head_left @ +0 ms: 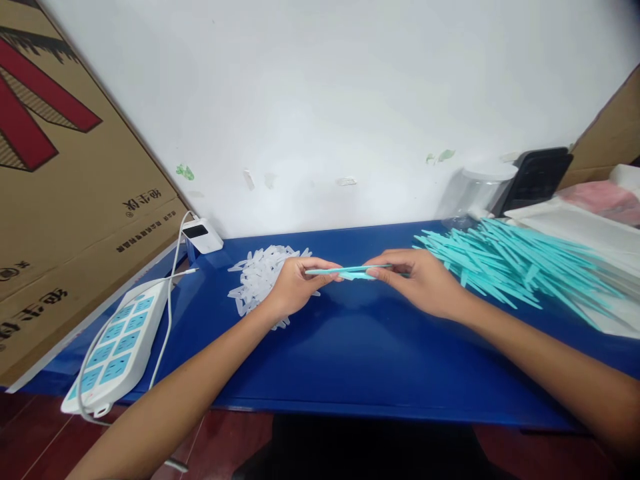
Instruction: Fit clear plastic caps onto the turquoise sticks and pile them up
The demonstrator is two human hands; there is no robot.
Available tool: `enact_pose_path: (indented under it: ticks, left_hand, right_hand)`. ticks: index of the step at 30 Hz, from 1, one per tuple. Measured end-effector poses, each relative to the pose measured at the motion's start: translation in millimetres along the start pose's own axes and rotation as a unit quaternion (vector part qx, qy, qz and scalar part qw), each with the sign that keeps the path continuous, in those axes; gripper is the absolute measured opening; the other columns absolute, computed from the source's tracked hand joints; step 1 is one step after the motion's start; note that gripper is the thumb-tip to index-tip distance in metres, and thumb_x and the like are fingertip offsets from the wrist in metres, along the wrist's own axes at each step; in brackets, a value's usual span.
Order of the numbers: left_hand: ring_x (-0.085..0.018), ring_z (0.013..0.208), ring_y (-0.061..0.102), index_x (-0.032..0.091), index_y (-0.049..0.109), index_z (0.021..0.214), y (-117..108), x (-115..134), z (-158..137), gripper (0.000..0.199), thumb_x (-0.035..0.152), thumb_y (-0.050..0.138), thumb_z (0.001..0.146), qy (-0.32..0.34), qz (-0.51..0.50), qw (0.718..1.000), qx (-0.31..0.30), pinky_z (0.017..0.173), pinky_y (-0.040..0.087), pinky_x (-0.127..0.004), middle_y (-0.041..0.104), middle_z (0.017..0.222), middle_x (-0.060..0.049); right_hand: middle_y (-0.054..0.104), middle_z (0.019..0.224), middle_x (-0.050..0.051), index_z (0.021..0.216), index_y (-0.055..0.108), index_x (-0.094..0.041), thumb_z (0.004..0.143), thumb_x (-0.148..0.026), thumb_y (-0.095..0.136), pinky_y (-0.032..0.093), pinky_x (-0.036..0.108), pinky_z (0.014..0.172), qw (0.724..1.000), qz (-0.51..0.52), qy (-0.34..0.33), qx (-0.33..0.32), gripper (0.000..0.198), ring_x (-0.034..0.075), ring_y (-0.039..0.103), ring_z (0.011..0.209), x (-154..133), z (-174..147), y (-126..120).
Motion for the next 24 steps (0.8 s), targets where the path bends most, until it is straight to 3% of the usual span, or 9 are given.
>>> enact_pose_path:
  ticks: [6,12,15,20,24]
  left_hand:
    - [-0.021,0.081,0.076,0.017,0.078,0.12,-7,2,3,0.049,0.046,0.087,0.081,0.0,0.036,0.999,0.017,0.069,0.059,-0.03,0.083,0.101,-0.011]
    - [-0.018,0.079,0.073,0.015,0.081,0.106,-15,10,4,0.04,0.052,0.07,0.096,0.017,0.031,0.998,0.049,0.072,0.057,-0.029,0.083,0.096,-0.011]
    - [-0.019,0.079,0.073,0.015,0.081,0.104,-15,6,5,0.04,0.053,0.071,0.095,0.013,0.024,0.998,0.05,0.074,0.058,-0.03,0.084,0.097,-0.011]
    - [-0.019,0.082,0.074,0.015,0.081,0.103,-12,0,6,0.04,0.053,0.069,0.097,0.008,-0.005,0.999,0.037,0.075,0.058,-0.03,0.083,0.099,-0.011]
    - [-0.019,0.082,0.074,0.016,0.083,0.1,-9,0,5,0.04,0.054,0.07,0.096,0.002,0.009,1.0,0.022,0.073,0.059,-0.029,0.083,0.094,-0.01]
  right_hand:
    - [0.079,0.087,0.005,0.094,0.083,-0.022,0.095,-0.057,0.067,0.05,0.034,0.068,0.999,-0.007,0.053,0.008,0.039,0.022,0.065,0.074,9,5,-10]
    - [0.075,0.08,0.005,0.092,0.082,-0.021,0.096,-0.062,0.064,0.046,0.032,0.061,0.998,-0.022,0.053,0.011,0.045,0.019,0.06,0.067,6,5,-16]
    - [0.079,0.086,0.006,0.097,0.081,-0.021,0.095,-0.061,0.065,0.052,0.034,0.067,0.999,-0.01,0.052,0.013,0.042,0.022,0.067,0.073,6,5,-16]
    - [0.082,0.1,0.007,0.127,0.073,-0.023,0.09,-0.052,0.076,0.058,0.038,0.082,0.999,0.012,0.047,0.009,0.047,0.027,0.076,0.092,8,6,-15]
    - [0.081,0.106,0.008,0.125,0.074,-0.024,0.089,-0.053,0.077,0.059,0.04,0.083,0.999,0.01,0.043,0.015,0.046,0.029,0.076,0.096,6,4,-14]
Point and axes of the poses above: each hand's wrist, its own z-axis towards the middle knuckle, its own y-axis out of the palm, x = y × z, the point moved 5 cm from there along z, towards the middle knuckle
